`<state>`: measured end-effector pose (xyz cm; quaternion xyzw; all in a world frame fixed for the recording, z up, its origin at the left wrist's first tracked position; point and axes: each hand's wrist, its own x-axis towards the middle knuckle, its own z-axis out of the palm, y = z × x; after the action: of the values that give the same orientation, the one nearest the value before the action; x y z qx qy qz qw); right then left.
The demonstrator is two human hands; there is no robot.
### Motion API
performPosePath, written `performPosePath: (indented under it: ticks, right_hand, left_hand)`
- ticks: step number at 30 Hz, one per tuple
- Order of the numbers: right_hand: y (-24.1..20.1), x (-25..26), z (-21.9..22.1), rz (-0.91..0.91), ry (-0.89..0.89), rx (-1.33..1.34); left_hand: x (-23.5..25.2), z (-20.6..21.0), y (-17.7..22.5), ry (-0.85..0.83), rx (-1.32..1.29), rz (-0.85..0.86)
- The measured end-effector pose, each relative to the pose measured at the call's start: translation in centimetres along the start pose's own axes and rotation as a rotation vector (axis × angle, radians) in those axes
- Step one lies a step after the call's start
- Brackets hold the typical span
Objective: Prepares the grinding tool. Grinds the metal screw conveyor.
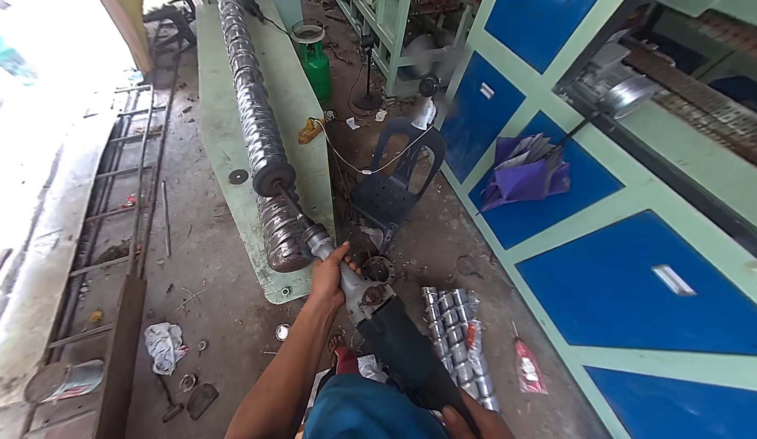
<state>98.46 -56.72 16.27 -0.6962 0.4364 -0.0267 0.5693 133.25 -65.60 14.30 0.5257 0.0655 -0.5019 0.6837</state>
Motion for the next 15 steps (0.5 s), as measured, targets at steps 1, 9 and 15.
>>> performPosePath:
  ticks: [1, 9, 15]
  right_hand:
    - [0.1, 0.0, -0.1, 0.009, -0.005, 0.022]
    - [-0.2, 0.2, -0.8, 0.053, -0.032, 0.064]
    - [-1.1, 0.0, -1.2, 0.036, -0.051, -0.007]
  left_hand:
    - [0.1, 0.3, -0.1, 0.006, 0.002, -0.006]
    - [0.4, 0.9, -0.2, 0.021, 0.006, -0.015]
    - [-0.4, -0.1, 0.2, 0.033, -0.030, 0.001]
